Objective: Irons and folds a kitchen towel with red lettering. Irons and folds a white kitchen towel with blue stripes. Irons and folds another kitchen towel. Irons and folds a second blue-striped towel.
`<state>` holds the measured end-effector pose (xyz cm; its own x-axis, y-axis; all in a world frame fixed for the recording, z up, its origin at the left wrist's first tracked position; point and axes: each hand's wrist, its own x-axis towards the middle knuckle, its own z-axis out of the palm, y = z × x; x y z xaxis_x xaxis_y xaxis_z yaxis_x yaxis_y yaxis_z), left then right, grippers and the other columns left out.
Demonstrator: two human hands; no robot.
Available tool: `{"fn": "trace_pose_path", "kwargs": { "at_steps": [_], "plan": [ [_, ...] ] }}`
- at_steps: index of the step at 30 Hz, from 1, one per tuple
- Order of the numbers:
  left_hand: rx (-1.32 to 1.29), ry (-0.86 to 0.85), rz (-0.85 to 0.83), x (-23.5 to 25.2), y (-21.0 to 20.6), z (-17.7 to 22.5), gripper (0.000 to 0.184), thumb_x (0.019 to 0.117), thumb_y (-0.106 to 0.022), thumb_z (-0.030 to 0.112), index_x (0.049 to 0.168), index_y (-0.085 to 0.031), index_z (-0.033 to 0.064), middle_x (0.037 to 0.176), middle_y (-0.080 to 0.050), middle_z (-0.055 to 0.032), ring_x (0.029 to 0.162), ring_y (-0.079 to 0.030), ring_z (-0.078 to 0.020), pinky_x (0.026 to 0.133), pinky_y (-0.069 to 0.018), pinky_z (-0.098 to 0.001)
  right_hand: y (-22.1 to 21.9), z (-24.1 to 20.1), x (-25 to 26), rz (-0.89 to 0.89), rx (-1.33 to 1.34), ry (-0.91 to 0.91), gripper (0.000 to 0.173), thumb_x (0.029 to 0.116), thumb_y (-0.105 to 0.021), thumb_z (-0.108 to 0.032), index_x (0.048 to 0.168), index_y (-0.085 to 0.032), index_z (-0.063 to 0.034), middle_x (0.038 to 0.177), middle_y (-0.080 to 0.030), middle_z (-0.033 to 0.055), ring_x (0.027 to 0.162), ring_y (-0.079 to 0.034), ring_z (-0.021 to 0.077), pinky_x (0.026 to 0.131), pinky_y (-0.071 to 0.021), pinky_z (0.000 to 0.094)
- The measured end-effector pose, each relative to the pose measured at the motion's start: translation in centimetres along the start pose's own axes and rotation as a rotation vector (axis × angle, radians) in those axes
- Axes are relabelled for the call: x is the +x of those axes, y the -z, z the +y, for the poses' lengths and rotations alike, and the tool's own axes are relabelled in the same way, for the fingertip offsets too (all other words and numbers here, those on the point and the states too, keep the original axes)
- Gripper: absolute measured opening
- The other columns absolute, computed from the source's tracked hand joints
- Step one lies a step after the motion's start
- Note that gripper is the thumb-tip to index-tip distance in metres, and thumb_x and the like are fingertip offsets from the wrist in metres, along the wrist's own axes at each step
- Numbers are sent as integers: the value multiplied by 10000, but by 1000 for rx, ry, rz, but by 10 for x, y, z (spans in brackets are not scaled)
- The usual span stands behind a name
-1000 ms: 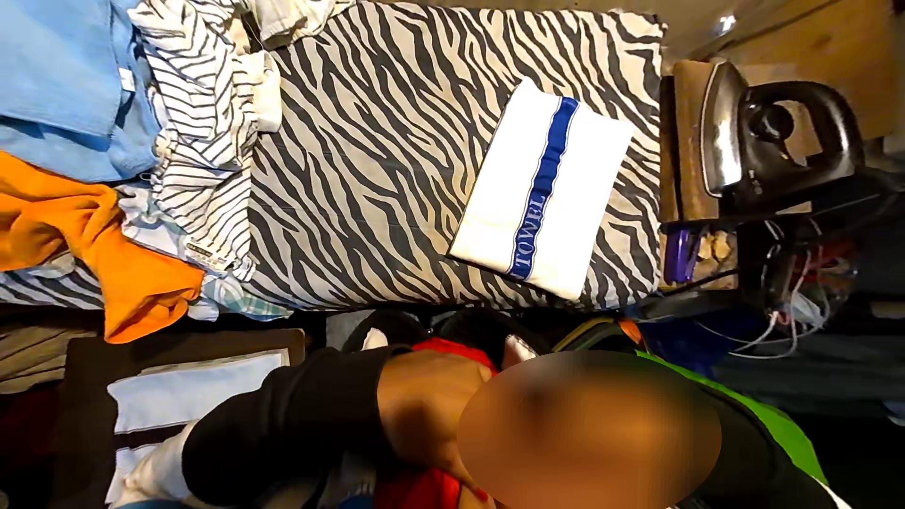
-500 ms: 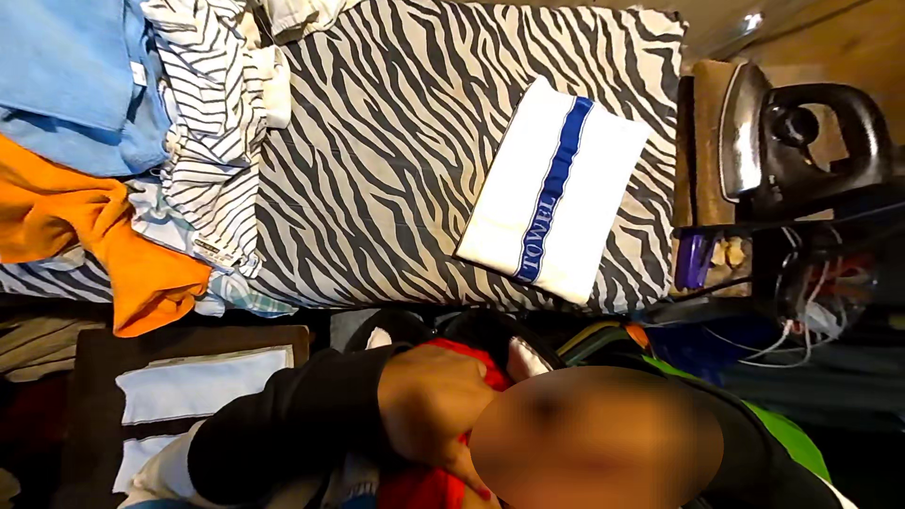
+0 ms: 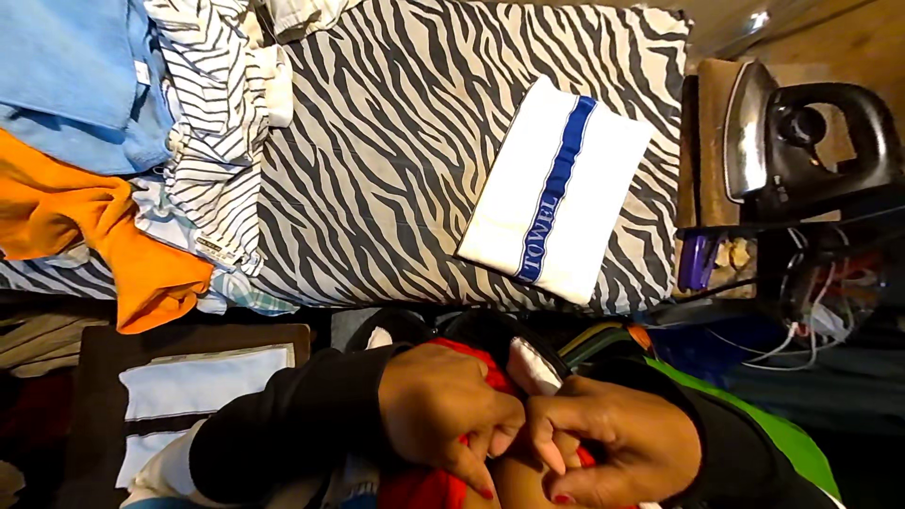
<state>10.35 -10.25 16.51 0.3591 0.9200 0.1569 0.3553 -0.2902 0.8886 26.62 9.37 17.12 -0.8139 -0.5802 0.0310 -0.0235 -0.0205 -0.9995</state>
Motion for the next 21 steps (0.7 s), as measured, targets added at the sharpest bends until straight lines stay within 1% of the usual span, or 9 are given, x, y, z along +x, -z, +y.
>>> {"fn": "trace_pose_path", "kwargs": {
  "at_steps": [5,10,11,15,17,19,21],
  "plan": [
    [32,-18,60,4,-7,1,333,816,-770,387,818,-697,62,592,-561,-60,543,-565,-228,503,-411,-372,1,1,0,-4,8,11,184,981,-669,-161,948,-559,-17,624,-486,4,568,-476,-15,548,-385,112],
    [69,21,109,7,-13,4,405,845,-737,448,748,-681,59,567,-542,-60,519,-559,-232,474,-406,-381,1,1,-2,1,11,-2,179,971,-678,-156,936,-564,-23,618,-494,-1,566,-481,-22,546,-386,113],
    [76,26,114,8,-13,4,390,848,-735,434,749,-681,61,565,-541,-59,517,-557,-232,474,-406,-382,1,1,-2,4,12,2,177,967,-680,-151,936,-563,-22,620,-495,0,568,-481,-21,548,-386,112],
    [65,49,99,8,-12,4,247,867,-714,282,782,-691,52,577,-561,-70,532,-579,-240,493,-428,-396,1,3,-2,6,23,16,175,964,-680,-141,938,-555,-21,623,-489,1,572,-476,-20,549,-379,113],
    [53,54,91,8,-10,4,222,859,-704,259,781,-688,52,583,-556,-72,533,-581,-241,484,-428,-396,1,3,-2,3,25,14,174,966,-679,-143,943,-556,-24,625,-492,0,572,-476,-20,547,-378,114],
    [50,21,100,8,-11,1,201,837,-697,247,769,-678,60,568,-529,-67,510,-556,-232,459,-403,-379,1,3,-3,5,24,13,176,969,-678,-146,944,-554,-24,629,-486,1,573,-472,-20,548,-377,113],
    [22,8,64,8,-7,0,198,830,-712,251,787,-687,60,574,-536,-66,518,-557,-233,466,-401,-379,2,4,-3,7,21,17,178,971,-674,-148,941,-550,-25,625,-478,0,568,-465,-20,545,-374,112]
  ]
}}
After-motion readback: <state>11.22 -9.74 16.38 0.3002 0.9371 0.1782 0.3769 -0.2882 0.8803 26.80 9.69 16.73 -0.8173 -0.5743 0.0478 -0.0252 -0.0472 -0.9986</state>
